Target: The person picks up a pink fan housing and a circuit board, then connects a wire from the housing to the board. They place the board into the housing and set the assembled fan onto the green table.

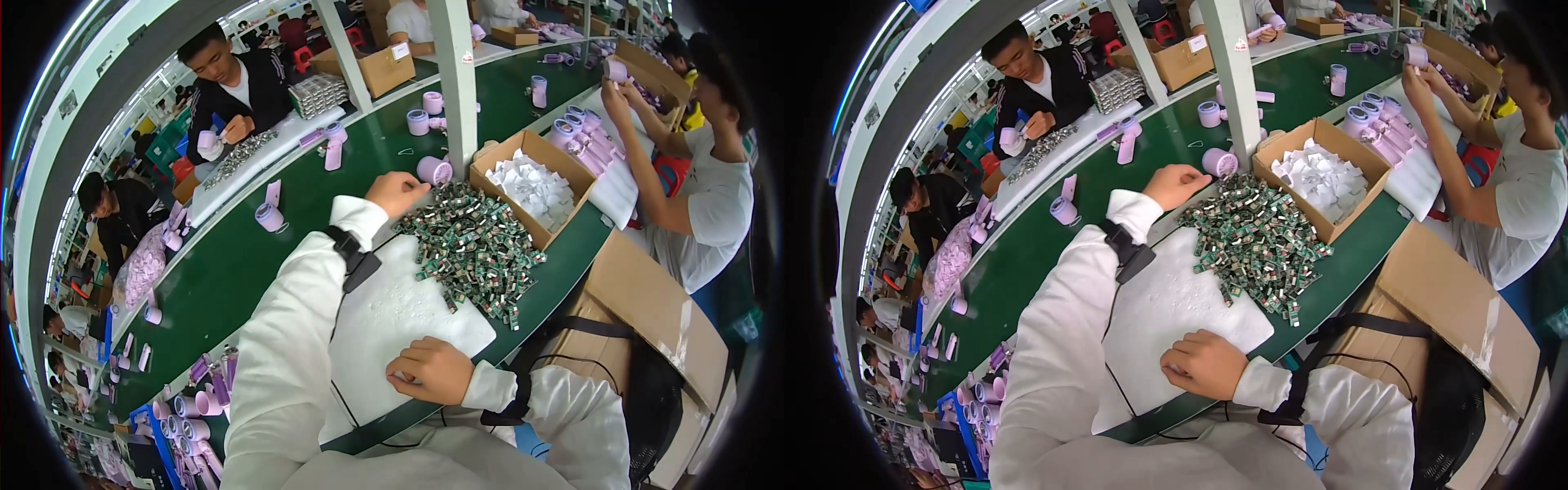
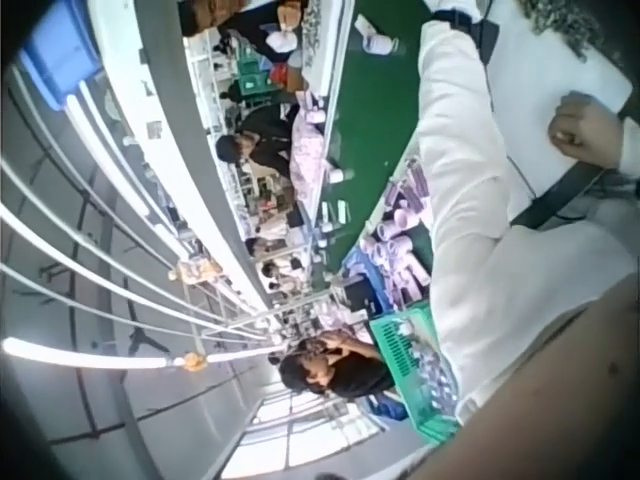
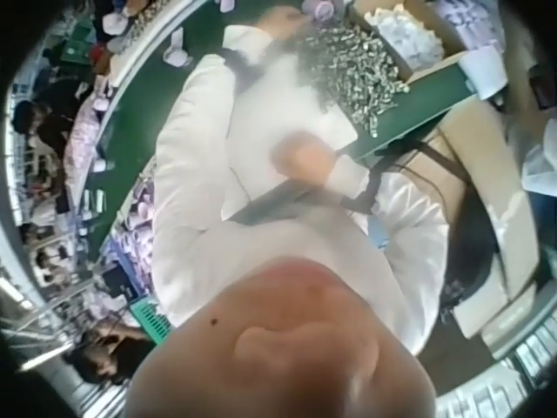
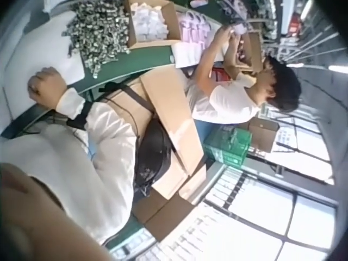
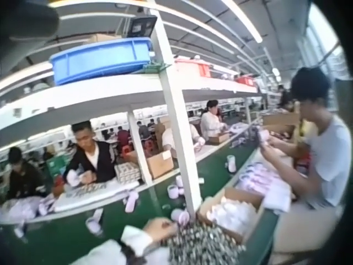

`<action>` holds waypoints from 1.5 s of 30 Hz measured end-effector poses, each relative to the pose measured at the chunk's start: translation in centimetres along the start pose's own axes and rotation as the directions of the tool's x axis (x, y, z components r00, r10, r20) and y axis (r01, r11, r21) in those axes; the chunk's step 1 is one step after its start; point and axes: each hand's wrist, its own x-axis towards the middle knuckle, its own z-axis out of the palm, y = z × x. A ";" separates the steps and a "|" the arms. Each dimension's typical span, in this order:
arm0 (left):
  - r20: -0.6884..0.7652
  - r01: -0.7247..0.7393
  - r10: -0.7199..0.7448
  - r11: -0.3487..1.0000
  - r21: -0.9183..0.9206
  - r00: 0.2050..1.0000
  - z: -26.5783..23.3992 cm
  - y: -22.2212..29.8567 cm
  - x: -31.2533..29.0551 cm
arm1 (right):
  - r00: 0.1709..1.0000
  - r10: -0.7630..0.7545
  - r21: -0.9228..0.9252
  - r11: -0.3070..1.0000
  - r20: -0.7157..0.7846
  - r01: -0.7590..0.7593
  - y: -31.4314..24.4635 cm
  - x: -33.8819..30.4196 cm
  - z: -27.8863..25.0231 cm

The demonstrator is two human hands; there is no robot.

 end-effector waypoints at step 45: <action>-0.593 0.650 -0.348 0.629 0.428 0.726 -16.5 -23.1 -9.8 | 0.997 -0.047 0.068 0.996 -0.060 0.051 -0.4 0.2 0.8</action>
